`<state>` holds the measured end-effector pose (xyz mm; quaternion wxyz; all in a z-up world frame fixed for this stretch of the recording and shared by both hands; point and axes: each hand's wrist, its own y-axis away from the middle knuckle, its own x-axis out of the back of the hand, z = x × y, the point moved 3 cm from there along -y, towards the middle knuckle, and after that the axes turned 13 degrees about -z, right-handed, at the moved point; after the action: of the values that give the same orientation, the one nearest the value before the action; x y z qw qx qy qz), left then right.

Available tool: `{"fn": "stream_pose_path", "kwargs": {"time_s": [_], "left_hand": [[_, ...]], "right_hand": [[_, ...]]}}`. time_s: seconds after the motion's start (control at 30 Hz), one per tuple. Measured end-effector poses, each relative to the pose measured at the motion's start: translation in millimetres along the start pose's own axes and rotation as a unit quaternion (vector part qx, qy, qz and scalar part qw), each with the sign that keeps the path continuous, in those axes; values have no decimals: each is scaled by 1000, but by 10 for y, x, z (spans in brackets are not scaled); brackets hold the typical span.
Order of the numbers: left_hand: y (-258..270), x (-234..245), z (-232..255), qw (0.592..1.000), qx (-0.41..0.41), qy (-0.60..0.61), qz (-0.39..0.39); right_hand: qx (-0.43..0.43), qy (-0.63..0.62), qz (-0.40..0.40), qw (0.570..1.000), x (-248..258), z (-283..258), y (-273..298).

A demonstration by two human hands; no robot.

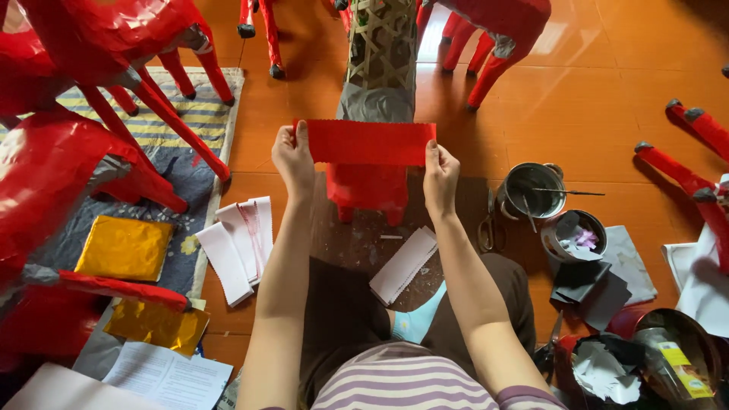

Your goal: Cutting paper strips and applying them to a red giraffe-shaped model

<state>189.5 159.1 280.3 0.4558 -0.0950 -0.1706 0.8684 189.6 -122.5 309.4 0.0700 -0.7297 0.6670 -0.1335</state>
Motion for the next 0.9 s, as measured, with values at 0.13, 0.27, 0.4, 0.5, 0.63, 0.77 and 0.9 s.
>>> {"fn": "stream_pose_path", "kwargs": {"time_s": [0.13,0.27,0.4,0.5,0.63,0.77,0.9], "left_hand": [[-196,-23,-508,998,40,-17,-34],[-228,-19,-760,994,67,-75,-43],[-242,-16,-698,993,87,-65,-45],[-228,-35,-743,992,88,-66,-64],[-236,-65,-924,985,107,-100,-91],[-213,-126,-990,973,122,-145,-134],[-132,-155,-830,962,139,-180,-153]], "right_hand": [[-39,6,8,999,-52,198,-72],[-59,-4,16,998,-88,297,-39],[-48,3,26,999,-66,481,-63],[-42,29,26,998,-93,465,-15],[-24,76,34,996,-142,488,35],[5,131,73,989,-198,499,28],[5,137,88,987,-222,539,61]]}}
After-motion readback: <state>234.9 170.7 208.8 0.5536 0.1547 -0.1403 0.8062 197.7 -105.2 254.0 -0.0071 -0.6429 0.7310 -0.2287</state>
